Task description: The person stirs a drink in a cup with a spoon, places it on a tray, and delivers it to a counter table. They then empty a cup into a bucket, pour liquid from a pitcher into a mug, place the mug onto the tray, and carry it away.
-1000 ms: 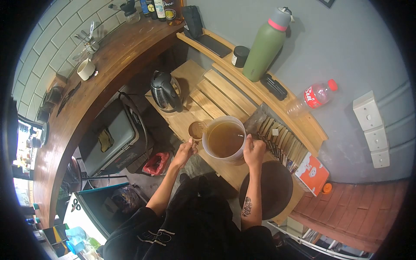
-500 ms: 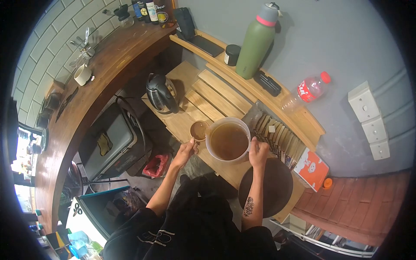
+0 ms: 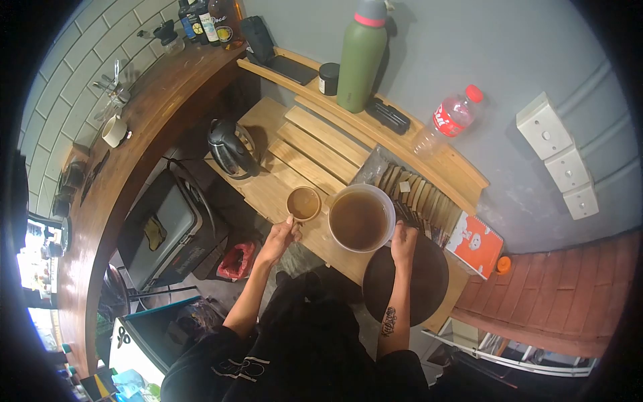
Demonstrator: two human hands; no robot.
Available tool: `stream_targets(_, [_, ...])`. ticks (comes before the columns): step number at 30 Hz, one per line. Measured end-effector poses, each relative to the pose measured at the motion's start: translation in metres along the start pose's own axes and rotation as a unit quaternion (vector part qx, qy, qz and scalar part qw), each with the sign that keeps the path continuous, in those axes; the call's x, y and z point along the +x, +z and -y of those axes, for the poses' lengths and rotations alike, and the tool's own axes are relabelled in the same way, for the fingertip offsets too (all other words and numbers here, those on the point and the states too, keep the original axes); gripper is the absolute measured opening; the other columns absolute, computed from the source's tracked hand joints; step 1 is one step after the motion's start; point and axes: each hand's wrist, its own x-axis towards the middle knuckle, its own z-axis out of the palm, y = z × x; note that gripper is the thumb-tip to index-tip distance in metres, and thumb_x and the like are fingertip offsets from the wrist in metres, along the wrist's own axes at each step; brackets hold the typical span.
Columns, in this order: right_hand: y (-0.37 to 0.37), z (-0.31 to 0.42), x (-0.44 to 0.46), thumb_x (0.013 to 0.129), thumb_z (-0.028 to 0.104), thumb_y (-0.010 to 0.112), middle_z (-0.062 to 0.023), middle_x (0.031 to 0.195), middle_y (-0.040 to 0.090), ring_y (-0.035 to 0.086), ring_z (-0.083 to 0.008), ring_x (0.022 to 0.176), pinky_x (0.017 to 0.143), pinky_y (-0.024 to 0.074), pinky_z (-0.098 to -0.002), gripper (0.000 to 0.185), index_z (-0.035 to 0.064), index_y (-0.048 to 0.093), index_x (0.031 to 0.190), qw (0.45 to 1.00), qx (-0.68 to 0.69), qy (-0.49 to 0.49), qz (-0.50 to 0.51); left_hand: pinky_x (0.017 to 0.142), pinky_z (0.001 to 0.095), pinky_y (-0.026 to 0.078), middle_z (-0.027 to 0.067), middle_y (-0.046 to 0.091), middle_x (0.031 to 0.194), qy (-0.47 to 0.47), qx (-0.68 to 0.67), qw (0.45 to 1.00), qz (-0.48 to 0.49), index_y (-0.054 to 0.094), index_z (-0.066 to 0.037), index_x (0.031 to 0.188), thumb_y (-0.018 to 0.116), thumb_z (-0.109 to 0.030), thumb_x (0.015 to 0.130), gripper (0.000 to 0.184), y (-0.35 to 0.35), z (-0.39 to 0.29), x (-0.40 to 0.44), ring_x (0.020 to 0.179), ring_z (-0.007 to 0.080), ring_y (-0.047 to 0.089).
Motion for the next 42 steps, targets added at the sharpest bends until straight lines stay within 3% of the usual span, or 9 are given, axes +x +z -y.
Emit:
stream_targets(2, [-0.002,-0.008,-0.003,0.100,0.016,0.048,-0.0010,0.054,0.032,0.034,-0.0086,0.054,0.050,0.0282,-0.0382,0.042,-0.0014,0.035,0.064,0.996,0.064,0.055,-0.003,0.073,0.0302,0.039,-0.0009,0.038,0.077,0.003,0.014,1.000,0.006,0.045,-0.009,0.078,0.041,-0.044,0.108,0.046,0.005,-0.005,-0.005,0.075,0.0132,0.040])
stream_targets(14, [-0.005,0.000,-0.010,0.104,0.022,0.044,-0.0026,0.056,0.047,0.048,-0.0102,0.052,0.047,0.0364,-0.0340,0.043,-0.0006,0.045,0.067,0.997,0.073,0.034,-0.006,0.073,0.0297,0.040,-0.0010,0.038,0.080,0.000,0.053,0.999,-0.003,0.046,-0.007,0.080,0.040,-0.042,0.109,0.045,0.019,-0.006,-0.050,0.076,0.0133,0.041])
stream_targets(27, [-0.001,0.013,-0.015,0.107,0.027,0.043,0.0010,0.057,0.043,0.045,-0.0090,0.052,0.050,0.0372,-0.0307,0.048,0.0054,0.042,0.064,0.995,0.088,0.009,-0.042,0.072,0.0285,0.042,0.0015,0.046,0.084,0.016,0.099,0.995,0.009,0.050,-0.002,0.084,0.036,-0.037,0.110,0.046,0.034,0.006,-0.119,0.074,0.0118,0.044])
stream_targets(30, [-0.004,0.006,-0.011,0.106,0.024,0.042,-0.0044,0.057,0.043,0.048,-0.0130,0.057,0.055,0.0417,-0.0353,0.047,-0.0019,0.046,0.067,0.997,0.068,0.009,-0.028,0.067,0.0273,0.039,0.0011,0.046,0.083,0.014,0.125,0.992,0.013,0.051,-0.002,0.085,0.037,-0.040,0.109,0.047,0.042,0.005,-0.133,0.070,0.0116,0.045])
stream_targets(33, [-0.007,-0.006,-0.012,0.105,0.024,0.045,-0.0115,0.068,0.052,0.056,-0.0211,0.069,0.068,0.0464,-0.0381,0.039,-0.0038,0.052,0.078,1.000,0.017,-0.020,-0.013,0.064,0.0261,0.039,0.0013,0.048,0.081,0.020,0.139,0.990,0.026,0.052,-0.002,0.086,0.036,-0.043,0.109,0.049,0.040,0.020,-0.146,0.067,0.0116,0.045])
stream_targets(35, [-0.004,0.003,-0.024,0.104,0.023,0.048,-0.0210,0.091,0.057,0.058,-0.0322,0.094,0.084,0.0463,-0.0416,0.031,-0.0058,0.056,0.098,0.981,-0.069,-0.142,-0.109,0.063,0.0267,0.042,0.0048,0.055,0.087,0.019,0.123,0.991,0.039,0.051,-0.002,0.086,0.034,-0.041,0.110,0.049,0.042,0.025,-0.156,0.066,0.0114,0.047])
stream_targets(36, [-0.005,0.001,-0.034,0.100,0.019,0.056,-0.0250,0.112,0.054,0.052,-0.0395,0.108,0.090,0.0456,-0.0428,0.029,-0.0060,0.052,0.116,0.976,-0.124,-0.125,-0.128,0.063,0.0267,0.042,0.0048,0.055,0.087,0.022,0.122,0.991,0.038,0.051,-0.002,0.086,0.034,-0.041,0.110,0.049,0.043,0.028,-0.162,0.066,0.0114,0.047])
stream_targets(41, [-0.021,0.015,-0.113,0.090,0.007,0.067,-0.0186,0.119,0.048,0.058,-0.0329,0.098,0.087,0.0487,-0.0390,0.041,-0.0025,0.049,0.125,0.952,-0.189,-0.150,-0.186,0.060,0.0272,0.044,0.0113,0.062,0.100,-0.010,0.155,0.986,0.055,0.049,-0.003,0.084,0.033,-0.041,0.110,0.048,0.059,0.024,-0.193,0.059,0.0115,0.050])
stream_targets(42, [-0.028,0.018,-0.131,0.087,0.005,0.069,-0.0172,0.120,0.048,0.059,-0.0292,0.097,0.084,0.0503,-0.0375,0.046,0.0004,0.048,0.128,0.988,-0.099,-0.105,-0.047,0.060,0.0272,0.044,0.0117,0.064,0.103,-0.004,0.156,0.986,0.059,0.048,-0.004,0.084,0.032,-0.043,0.110,0.049,0.059,0.032,-0.198,0.059,0.0114,0.051])
